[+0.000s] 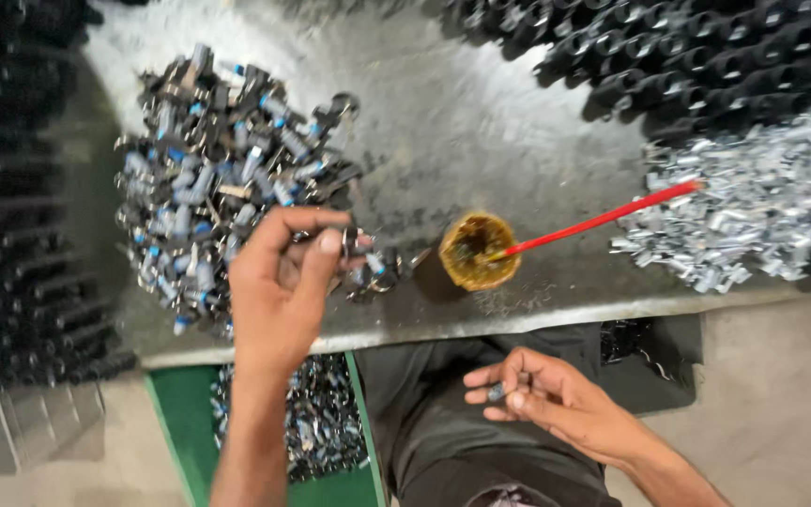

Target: The person repeatedly picks small cylindrical key components from a pile, applies a viscous substance with a red-handled brush, and inserts a small metal piece into each component. The person then places the assembled units into a green bin. The process is repeated continuously throughout the clip.

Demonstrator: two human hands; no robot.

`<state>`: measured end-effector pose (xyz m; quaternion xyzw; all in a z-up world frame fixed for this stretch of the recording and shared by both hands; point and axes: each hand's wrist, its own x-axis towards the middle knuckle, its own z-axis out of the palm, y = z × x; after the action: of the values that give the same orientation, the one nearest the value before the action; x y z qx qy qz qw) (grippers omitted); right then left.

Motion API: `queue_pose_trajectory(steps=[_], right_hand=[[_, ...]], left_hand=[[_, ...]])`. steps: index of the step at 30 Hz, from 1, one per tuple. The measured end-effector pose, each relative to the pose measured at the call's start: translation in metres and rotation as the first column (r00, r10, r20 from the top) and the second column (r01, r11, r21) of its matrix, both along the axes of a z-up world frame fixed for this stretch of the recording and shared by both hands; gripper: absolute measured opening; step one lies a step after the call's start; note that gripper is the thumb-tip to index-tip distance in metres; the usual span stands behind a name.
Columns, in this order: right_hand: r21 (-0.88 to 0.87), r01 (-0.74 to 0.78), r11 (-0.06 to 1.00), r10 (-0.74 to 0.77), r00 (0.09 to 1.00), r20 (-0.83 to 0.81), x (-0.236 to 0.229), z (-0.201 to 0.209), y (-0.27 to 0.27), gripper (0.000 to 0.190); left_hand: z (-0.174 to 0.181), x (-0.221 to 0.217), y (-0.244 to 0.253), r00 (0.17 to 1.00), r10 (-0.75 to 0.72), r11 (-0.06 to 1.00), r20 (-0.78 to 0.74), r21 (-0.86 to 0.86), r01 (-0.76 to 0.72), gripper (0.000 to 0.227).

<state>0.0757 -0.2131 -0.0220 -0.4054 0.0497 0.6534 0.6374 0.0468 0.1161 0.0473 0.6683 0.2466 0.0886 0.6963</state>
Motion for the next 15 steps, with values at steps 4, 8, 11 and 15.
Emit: queue_pose_trajectory(steps=[4,8,11,15], right_hand=[[-0.003,0.068,0.998,-0.068,0.998,-0.009,-0.005,-0.003,-0.009,0.022],[-0.02,0.154,0.988,-0.155,0.986,-0.065,-0.008,-0.008,-0.02,0.025],[-0.042,0.185,0.982,-0.188,0.978,-0.085,-0.005,-0.006,-0.028,0.026],[-0.091,0.267,0.959,-0.262,0.963,0.069,0.036,0.018,-0.054,0.031]], left_hand=[[0.021,0.074,0.015,0.977,-0.211,0.923,-0.026,0.322,0.208,0.013],[0.024,0.162,0.031,0.924,-0.378,0.861,-0.062,0.343,0.376,0.012],[0.017,0.202,0.034,0.892,-0.441,0.808,-0.1,0.387,0.443,0.012],[0.012,0.23,0.022,0.863,-0.493,0.753,-0.106,0.445,0.485,0.013]])
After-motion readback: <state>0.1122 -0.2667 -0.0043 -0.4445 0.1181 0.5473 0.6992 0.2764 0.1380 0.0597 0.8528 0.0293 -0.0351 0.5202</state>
